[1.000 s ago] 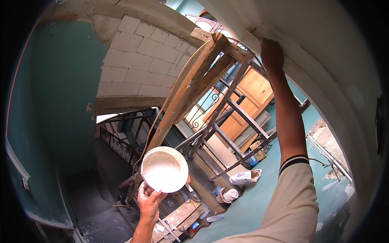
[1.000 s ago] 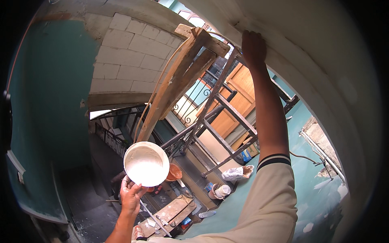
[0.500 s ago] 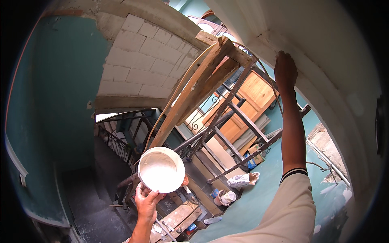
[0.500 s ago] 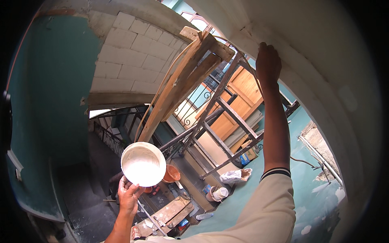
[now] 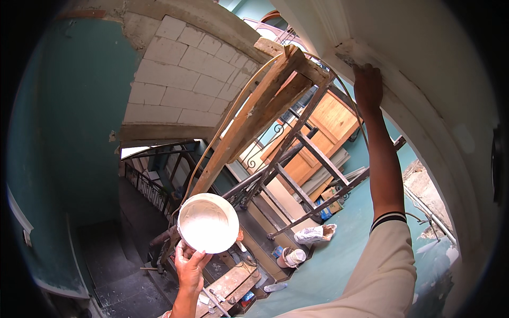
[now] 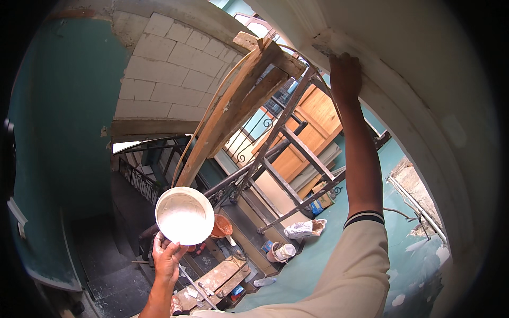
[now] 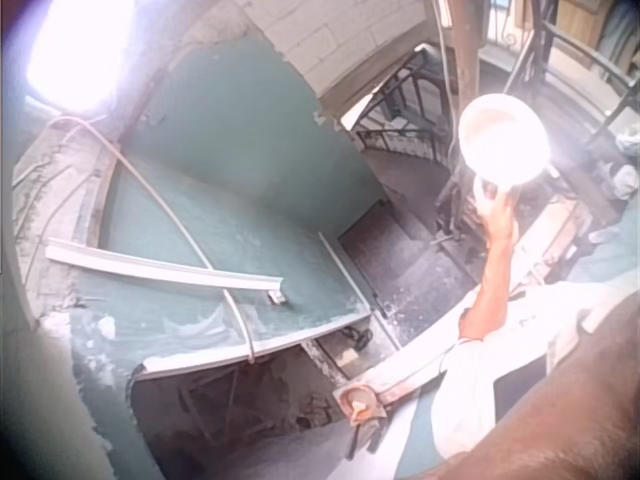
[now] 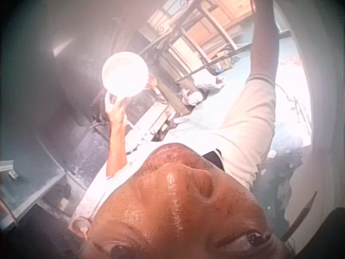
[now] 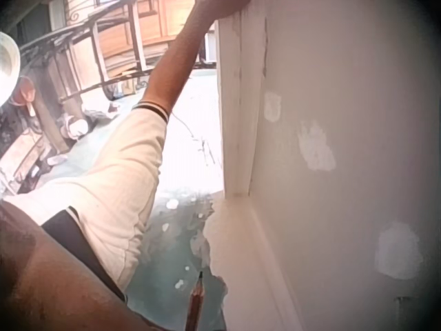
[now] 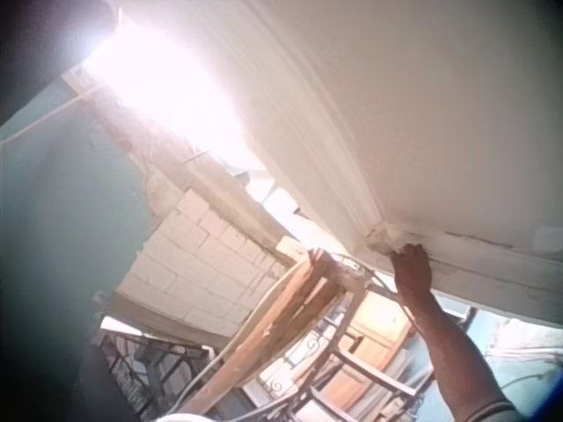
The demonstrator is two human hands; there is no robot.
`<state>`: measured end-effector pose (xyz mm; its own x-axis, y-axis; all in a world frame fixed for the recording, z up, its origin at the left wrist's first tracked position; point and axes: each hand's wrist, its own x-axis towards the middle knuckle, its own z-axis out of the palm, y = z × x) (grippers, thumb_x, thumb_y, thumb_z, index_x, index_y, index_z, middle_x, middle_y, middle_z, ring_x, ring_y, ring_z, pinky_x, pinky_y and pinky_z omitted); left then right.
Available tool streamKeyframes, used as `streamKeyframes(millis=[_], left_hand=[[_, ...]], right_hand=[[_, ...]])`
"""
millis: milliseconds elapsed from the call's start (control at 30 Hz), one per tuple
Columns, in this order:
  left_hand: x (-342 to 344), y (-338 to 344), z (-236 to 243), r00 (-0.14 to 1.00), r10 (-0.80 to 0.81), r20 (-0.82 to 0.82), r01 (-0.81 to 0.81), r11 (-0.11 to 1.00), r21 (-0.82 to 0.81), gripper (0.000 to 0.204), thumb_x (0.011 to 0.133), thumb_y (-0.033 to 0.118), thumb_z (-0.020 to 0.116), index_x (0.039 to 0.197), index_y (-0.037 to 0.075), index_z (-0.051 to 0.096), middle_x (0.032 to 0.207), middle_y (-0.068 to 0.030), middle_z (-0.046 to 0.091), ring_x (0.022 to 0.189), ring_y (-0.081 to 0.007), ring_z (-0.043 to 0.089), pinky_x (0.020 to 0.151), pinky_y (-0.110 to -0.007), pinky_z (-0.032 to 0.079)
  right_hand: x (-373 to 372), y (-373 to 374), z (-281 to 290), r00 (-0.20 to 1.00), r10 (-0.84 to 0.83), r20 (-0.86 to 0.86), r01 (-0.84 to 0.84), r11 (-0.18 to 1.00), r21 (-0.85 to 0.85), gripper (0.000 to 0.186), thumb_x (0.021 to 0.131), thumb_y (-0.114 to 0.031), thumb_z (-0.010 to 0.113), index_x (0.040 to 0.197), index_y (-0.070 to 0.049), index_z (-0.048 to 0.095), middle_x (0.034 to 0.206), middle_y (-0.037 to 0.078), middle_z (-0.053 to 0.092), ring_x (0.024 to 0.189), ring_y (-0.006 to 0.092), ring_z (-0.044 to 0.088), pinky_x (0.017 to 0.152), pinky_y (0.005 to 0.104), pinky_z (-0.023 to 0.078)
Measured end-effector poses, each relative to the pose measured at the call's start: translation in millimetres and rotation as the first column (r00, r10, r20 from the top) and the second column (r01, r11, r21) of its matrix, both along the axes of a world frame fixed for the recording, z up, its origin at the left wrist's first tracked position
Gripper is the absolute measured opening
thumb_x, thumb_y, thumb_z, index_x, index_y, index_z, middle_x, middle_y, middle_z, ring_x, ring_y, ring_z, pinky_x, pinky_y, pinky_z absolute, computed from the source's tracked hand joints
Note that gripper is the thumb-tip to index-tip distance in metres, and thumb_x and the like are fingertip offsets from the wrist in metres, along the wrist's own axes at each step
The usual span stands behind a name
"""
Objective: The person applies white plaster to a ceiling using a trowel and a small container. They repeatedly scoop plaster and spread it along the ceiling surface, smoothing the material as they work.
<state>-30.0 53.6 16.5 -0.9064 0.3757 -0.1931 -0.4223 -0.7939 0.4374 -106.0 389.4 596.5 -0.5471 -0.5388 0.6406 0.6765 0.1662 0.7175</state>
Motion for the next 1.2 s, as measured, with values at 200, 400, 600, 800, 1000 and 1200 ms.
streamKeyframes(millis=[200, 400, 600, 800, 1000, 1200], left_hand=[[-2, -3, 1, 1.0, 0.015, -0.006, -0.015, 1.0, -0.004, 0.065, 0.088, 0.001, 0.079, 0.143, 0.001, 0.045, 0.12, -0.0104, 0.064, 0.106, -0.0223, 0.07, 0.09, -0.041, 0.065], [0, -4, -2, 0.999, 0.032, 0.008, -0.032, 0.999, -0.003, 0.064, 0.088, 0.001, 0.079, 0.143, 0.001, 0.046, 0.119, -0.0111, 0.064, 0.105, -0.0229, 0.07, 0.087, -0.041, 0.066], [-1, -3, -1, 0.999, 0.03, 0.011, -0.03, 1.0, 0.005, 0.064, 0.088, 0.0, 0.079, 0.143, 0.002, 0.046, 0.12, -0.0109, 0.064, 0.105, -0.0232, 0.07, 0.088, -0.041, 0.066], [-1, -1, -6, 1.0, 0.026, 0.017, -0.026, 1.0, 0.001, 0.062, 0.089, 0.0, 0.079, 0.142, 0.002, 0.047, 0.121, -0.0104, 0.065, 0.106, -0.0225, 0.07, 0.088, -0.04, 0.066], [-1, 0, -5, 1.0, 0.016, 0.013, -0.016, 1.0, -0.003, 0.062, 0.089, -0.001, 0.078, 0.143, 0.002, 0.047, 0.121, -0.0104, 0.064, 0.107, -0.023, 0.07, 0.088, -0.04, 0.066], [1, -1, -6, 0.999, 0.039, 0.025, -0.039, 0.999, -0.01, 0.062, 0.089, -0.001, 0.078, 0.143, 0.002, 0.047, 0.122, -0.011, 0.065, 0.106, -0.0236, 0.071, 0.086, -0.04, 0.066]], right_hand=[[-12, -3, 3, 0.999, 0.045, 0.016, -0.046, 0.997, 0.062, 0.011, 0.091, -0.014, 0.064, 0.101, -0.017, 0.068, 0.097, 0.008, 0.061, 0.092, 0.0287, 0.062, 0.079, 0.0426, 0.054], [-16, -5, 2, 0.997, 0.048, 0.057, -0.054, 0.993, 0.107, 0.012, 0.09, -0.015, 0.065, 0.101, -0.017, 0.068, 0.095, 0.008, 0.06, 0.092, 0.0284, 0.062, 0.079, 0.0421, 0.053], [-16, -10, 9, 0.998, 0.018, 0.062, -0.027, 0.989, 0.149, 0.011, 0.09, -0.014, 0.065, 0.1, -0.016, 0.069, 0.097, 0.009, 0.061, 0.094, 0.0277, 0.062, 0.081, 0.042, 0.054], [-13, -5, 0, 0.999, 0.0, 0.045, -0.004, 0.996, 0.089, 0.006, 0.09, -0.015, 0.066, 0.095, -0.014, 0.07, 0.096, 0.008, 0.061, 0.094, 0.0277, 0.062, 0.08, 0.0418, 0.054], [-18, -8, 4, 0.998, -0.063, 0.021, 0.061, 0.994, 0.085, 0.005, 0.09, -0.015, 0.066, 0.094, -0.015, 0.069, 0.095, 0.008, 0.061, 0.093, 0.0273, 0.062, 0.079, 0.04, 0.054], [-23, -17, 3, 0.997, -0.063, -0.039, 0.065, 0.996, 0.06, 0.003, 0.088, -0.014, 0.068, 0.09, -0.015, 0.07, 0.098, 0.009, 0.063, 0.093, 0.0281, 0.063, 0.08, 0.0408, 0.054]])
